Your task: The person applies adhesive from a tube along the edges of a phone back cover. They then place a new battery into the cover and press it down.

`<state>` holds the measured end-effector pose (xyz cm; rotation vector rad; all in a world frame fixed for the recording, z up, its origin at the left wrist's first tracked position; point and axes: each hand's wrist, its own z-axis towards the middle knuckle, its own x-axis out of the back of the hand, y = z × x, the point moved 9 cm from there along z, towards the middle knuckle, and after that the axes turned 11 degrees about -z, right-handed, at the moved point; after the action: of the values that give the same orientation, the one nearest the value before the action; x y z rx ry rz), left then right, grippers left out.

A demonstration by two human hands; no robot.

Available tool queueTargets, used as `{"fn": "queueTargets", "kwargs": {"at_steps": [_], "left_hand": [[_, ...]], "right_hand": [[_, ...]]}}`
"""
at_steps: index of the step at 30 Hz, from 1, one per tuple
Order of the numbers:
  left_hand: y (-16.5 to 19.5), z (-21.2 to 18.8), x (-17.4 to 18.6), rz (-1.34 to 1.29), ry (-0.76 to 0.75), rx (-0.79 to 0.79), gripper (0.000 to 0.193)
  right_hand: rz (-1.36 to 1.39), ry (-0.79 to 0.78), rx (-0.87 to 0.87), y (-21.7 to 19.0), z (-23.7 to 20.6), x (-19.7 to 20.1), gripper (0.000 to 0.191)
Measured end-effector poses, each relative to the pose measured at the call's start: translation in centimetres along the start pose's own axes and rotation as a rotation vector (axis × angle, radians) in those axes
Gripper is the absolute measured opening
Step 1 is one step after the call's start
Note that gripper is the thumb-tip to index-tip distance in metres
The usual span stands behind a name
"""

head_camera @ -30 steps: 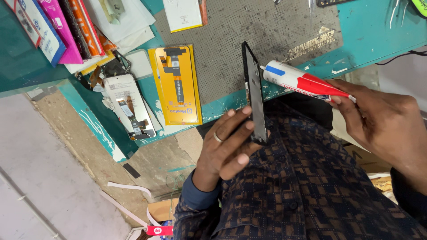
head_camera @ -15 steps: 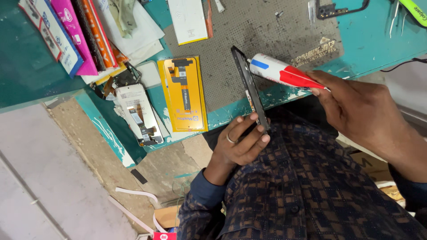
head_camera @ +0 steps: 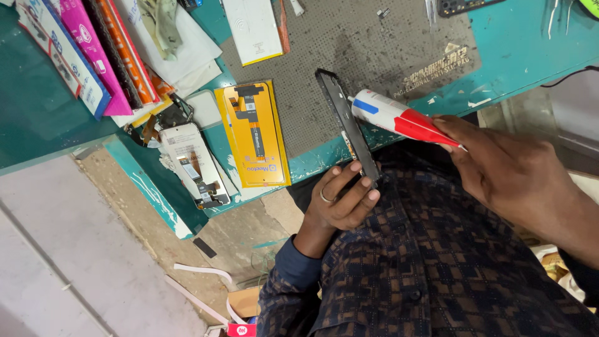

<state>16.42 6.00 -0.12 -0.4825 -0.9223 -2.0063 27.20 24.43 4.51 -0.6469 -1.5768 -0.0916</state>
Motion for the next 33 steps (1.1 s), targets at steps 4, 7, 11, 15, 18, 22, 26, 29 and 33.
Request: {"fn": "queueTargets", "kwargs": {"at_steps": [4,7,11,15,18,22,26,29,33], "left_hand": [[-0.1,-0.2,0.0,-0.043,-0.025,0.024,0.057],[-0.2,-0.3,0.1,-0.052,-0.026,0.031,0.058],[-0.3,-0.3,-0.2,-0.032,-0.008,0.026,0.061],[-0.3,-0.4,-0.2,-0.047,-0.022,0.035,0.064],[-0.3,-0.6,-0.3,-0.044,-0.028,0.035,0.063],[-0.3,-0.8,-0.4,-0.033,-0.003,0.024,0.060],[-0.3,-1.1,-0.4,-0.069,-0.038,0.058,0.047],[-0.4,-1.1,-0.3,-0.088,-0.029,0.051,0.039],[-0.5,-1.1,-0.3,-0.090,-0.004,0.027,0.038]], "right_hand": [[-0.061,-0.132,-0.030,0.2,-0.6,-1.2,0.055],[-0.036,-0.030,0.021,-0.4,-1.1,-0.3,0.053],[-0.043,0.014,0.050,-0.7,-1.8,0.0,0.050],[-0.050,-0.083,0.011,-0.4,-2.6,-1.0,0.054],[-0.024,-0.099,-0.034,-0.3,-3.4,-1.0,0.056],[-0.031,-0.098,-0.036,-0.4,-4.2,-0.9,0.053],[-0.019,-0.058,-0.027,-0.5,-4.9,-0.6,0.049],[-0.005,-0.108,-0.092,-0.1,-5.4,-0.9,0.048],[0.067,0.006,-0.090,-0.4,-6.0,0.2,0.040]]}}
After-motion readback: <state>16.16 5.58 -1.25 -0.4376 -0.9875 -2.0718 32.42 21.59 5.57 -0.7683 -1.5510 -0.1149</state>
